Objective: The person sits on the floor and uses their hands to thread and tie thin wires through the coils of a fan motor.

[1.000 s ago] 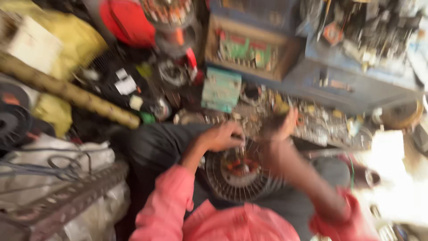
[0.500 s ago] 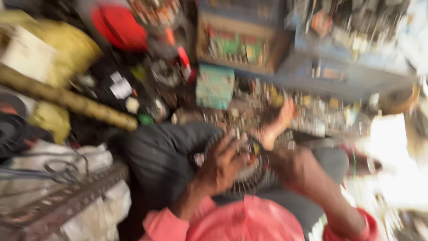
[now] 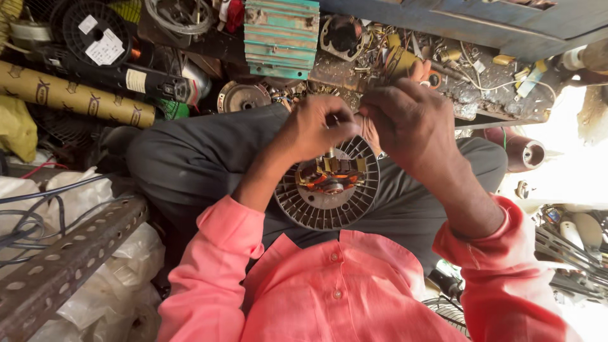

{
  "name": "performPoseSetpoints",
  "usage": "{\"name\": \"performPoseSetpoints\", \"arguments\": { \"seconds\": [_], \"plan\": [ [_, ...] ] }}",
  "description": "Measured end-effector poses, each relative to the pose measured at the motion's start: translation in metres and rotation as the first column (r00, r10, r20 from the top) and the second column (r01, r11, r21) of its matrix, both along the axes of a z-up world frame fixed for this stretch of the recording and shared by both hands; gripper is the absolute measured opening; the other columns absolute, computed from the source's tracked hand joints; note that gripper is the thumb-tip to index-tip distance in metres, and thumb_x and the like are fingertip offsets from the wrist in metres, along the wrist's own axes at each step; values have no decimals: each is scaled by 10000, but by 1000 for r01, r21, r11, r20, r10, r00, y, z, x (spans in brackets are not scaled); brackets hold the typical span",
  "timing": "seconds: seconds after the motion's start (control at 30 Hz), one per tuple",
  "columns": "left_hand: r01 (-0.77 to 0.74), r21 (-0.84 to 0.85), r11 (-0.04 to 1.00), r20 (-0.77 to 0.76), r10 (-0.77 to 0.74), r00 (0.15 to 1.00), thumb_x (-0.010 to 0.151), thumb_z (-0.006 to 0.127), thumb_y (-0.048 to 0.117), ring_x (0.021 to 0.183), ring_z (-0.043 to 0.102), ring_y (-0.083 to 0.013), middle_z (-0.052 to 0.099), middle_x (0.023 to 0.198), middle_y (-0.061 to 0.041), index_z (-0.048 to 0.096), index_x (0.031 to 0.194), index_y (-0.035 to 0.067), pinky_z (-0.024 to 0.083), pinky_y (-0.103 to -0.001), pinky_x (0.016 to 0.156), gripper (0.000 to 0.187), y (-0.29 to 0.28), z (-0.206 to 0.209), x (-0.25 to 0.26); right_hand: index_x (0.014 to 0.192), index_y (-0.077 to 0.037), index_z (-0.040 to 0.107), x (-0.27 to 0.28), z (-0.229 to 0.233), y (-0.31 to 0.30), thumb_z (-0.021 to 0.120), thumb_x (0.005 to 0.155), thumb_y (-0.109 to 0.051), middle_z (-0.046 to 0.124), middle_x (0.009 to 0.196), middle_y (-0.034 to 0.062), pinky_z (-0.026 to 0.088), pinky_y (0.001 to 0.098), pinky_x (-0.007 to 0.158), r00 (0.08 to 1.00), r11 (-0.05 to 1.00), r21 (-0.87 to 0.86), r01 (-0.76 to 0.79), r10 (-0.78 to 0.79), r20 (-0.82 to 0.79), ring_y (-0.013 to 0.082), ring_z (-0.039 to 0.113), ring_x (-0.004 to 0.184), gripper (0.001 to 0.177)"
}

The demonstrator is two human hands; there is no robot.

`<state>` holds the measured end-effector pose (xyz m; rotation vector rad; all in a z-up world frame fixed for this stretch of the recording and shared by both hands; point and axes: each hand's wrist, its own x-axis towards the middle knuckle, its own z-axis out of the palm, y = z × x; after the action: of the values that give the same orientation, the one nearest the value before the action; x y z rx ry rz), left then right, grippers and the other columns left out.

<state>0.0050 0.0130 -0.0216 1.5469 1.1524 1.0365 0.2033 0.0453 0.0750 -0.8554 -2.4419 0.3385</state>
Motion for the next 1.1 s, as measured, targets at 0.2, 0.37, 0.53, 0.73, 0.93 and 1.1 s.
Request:
{"name": "performPoseSetpoints", "arguments": {
  "seconds": [0.2,0.37,0.53,0.73,0.93,1.1],
  "plan": [
    [247,-216,945,385,-150,911,881,779,119,898,718,-106,770,955,-51,761,1022,40,580,-274,831,162,-19,-25,-37,979,-108,738,6,-22,-60,748,888,-102,628,800,84,504,414,574,975,945,-257,-204,220,33,267,644,669,91],
    [50,-163,985,244,-9,970,925,726,70,996,713,-152,764,1081,-99,746,1065,57,578,-315,910,142,-56,2,-35,936,-95,726,36,-15,-90,754,787,-149,657,790,55,527,396,553,934,910,-341,-238,311,176,258,663,680,160],
    [-22,470,883,-311,189,931,851,698,84,1332,503,-439,567,1411,-222,765,1008,102,439,-509,1133,172,-101,40,7,968,-66,748,56,-5,-70,749,805,-128,652,778,64,524,385,539,930,916,-319,-242,313,192,240,658,641,175],
    [184,534,825,-589,207,781,1036,630,187,1497,356,-425,470,1573,-192,729,1028,47,332,-595,1200,171,-112,43,6,951,-78,798,42,-55,-5,795,866,-217,683,758,90,524,368,608,986,824,-559,-92,153,62,262,690,679,163],
    [-124,527,841,-151,236,960,991,625,130,1305,605,-358,601,1397,-183,695,1037,44,514,-475,1106,120,-79,47,9,981,-90,764,9,-86,37,762,919,-179,708,902,87,531,388,722,978,953,-219,-208,206,-34,277,679,791,108],
    [68,-125,990,-377,-111,919,879,818,285,853,722,-272,723,887,-135,743,919,58,553,-392,799,243,-8,17,-15,904,-113,779,2,-30,4,780,831,-191,677,821,68,453,429,544,965,970,171,-173,132,226,274,665,720,106]
  ]
}}
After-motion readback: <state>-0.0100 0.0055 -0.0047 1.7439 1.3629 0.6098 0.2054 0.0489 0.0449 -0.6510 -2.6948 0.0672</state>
